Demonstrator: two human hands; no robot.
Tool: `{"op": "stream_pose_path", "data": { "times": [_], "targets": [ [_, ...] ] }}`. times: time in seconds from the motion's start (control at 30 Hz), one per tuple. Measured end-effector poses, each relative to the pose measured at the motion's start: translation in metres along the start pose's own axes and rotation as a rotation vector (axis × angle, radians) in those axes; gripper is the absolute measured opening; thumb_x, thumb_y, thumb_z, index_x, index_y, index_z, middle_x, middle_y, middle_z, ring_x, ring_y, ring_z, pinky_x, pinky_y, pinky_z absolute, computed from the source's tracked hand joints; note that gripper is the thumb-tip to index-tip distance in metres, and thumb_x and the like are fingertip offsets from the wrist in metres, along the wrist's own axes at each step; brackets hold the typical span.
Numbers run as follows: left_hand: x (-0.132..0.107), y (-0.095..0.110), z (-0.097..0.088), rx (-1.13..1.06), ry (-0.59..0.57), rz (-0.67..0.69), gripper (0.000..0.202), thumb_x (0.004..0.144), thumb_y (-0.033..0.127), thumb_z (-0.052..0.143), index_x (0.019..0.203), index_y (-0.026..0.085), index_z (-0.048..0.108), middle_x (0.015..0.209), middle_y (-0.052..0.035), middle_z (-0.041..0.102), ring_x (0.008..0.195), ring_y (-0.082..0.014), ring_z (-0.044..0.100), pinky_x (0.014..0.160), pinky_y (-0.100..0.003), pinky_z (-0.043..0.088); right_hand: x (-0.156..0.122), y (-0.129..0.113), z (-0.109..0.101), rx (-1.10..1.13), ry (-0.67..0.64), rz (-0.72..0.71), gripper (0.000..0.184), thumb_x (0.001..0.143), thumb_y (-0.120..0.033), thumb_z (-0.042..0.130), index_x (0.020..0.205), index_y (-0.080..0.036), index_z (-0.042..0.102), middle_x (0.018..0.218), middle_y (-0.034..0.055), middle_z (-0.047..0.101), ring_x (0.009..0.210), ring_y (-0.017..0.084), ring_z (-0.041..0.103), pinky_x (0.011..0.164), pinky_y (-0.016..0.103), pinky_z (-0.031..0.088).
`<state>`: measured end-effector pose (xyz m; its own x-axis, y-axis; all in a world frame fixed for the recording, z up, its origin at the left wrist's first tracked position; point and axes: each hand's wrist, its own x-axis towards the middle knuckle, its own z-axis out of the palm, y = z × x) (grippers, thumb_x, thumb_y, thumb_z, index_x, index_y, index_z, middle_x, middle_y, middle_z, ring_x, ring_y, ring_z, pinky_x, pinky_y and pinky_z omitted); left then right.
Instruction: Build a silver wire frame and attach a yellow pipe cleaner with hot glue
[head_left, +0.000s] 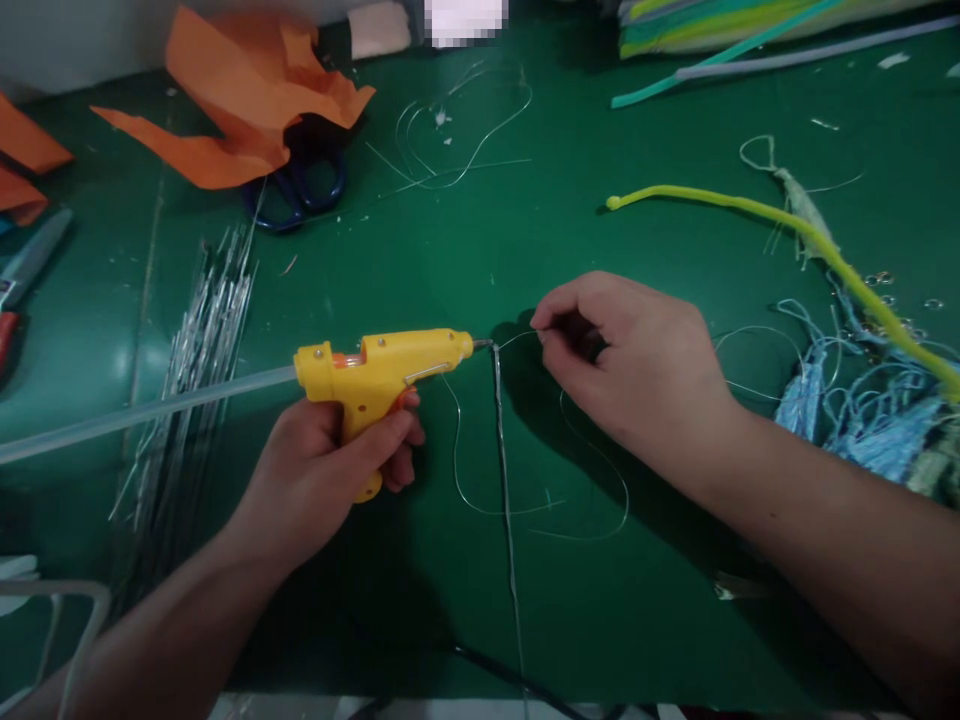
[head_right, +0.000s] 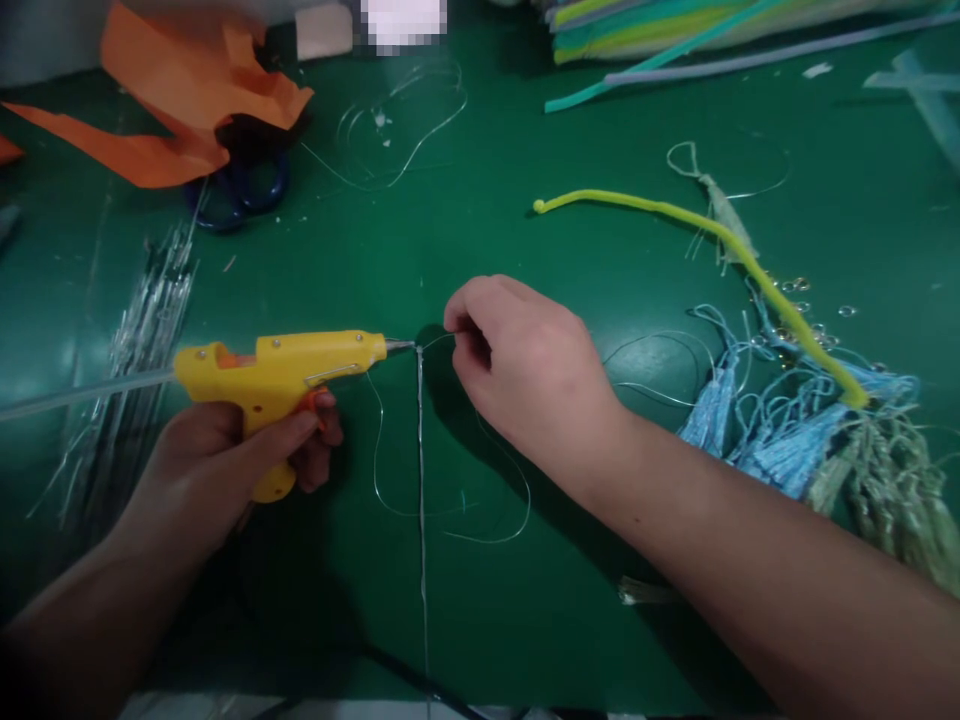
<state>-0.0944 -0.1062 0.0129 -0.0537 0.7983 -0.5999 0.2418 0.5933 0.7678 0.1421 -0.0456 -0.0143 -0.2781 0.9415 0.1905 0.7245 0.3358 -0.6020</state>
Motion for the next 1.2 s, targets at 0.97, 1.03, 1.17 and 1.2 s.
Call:
{"op": "stream_pose_path", "data": {
  "times": [0.97, 1.03, 1.17, 1.2],
  "targets": [
    [-0.0021, 0.0035, 0.0005, -0.08, -0.025, 0.024, 0.02, 0.088, 0.038, 0.066, 0.081, 0.019, 0.069, 0.07, 0.0015, 0.067, 0.053, -0.0081, 0.06, 0.048, -0.017, 0.049, -0.0013, -0.0025, -0.0006, -0.01, -0.013, 0.012, 0.017, 0.078, -0.009, 0.054, 0.085, -0.023, 0.063, 0.086, 0.0041, 0.069, 0.073, 0.018, 0.061, 0.061, 0.032, 0.045],
    [-0.0012, 0.0022, 0.0, -0.05, -0.031, 0.016, 0.02, 0.088, 0.038, 0.066, 0.08, 0.02, 0.069, 0.07, 0.0012, 0.067, 0.053, -0.0087, 0.059, 0.048, -0.017, 0.048, -0.0013, -0.0019, 0.0001, -0.017, -0.005, 0.003, 0.017, 0.078, -0.009, 0.055, 0.084, -0.022, 0.063, 0.085, 0.0039, 0.069, 0.072, 0.018, 0.061, 0.061, 0.031, 0.045],
    [0.0003, 0.0013, -0.0005, -0.027, -0.028, -0.002, 0.02, 0.086, 0.039, 0.067, 0.078, 0.021, 0.068, 0.07, 0.0022, 0.064, 0.054, -0.0088, 0.058, 0.048, -0.017, 0.048, -0.0012, -0.0017, 0.0008, -0.032, -0.002, -0.001, 0.017, 0.079, -0.01, 0.054, 0.083, -0.024, 0.062, 0.084, 0.0031, 0.069, 0.072, 0.018, 0.061, 0.062, 0.032, 0.045],
    [0.0005, 0.0011, -0.0008, -0.024, -0.028, -0.006, 0.02, 0.086, 0.04, 0.068, 0.079, 0.021, 0.068, 0.07, 0.0024, 0.063, 0.054, -0.0088, 0.058, 0.049, -0.018, 0.048, -0.0011, -0.0018, 0.0008, -0.035, -0.005, 0.0, 0.017, 0.079, -0.01, 0.054, 0.083, -0.024, 0.062, 0.084, 0.0031, 0.069, 0.072, 0.018, 0.061, 0.061, 0.032, 0.045]
  ]
}}
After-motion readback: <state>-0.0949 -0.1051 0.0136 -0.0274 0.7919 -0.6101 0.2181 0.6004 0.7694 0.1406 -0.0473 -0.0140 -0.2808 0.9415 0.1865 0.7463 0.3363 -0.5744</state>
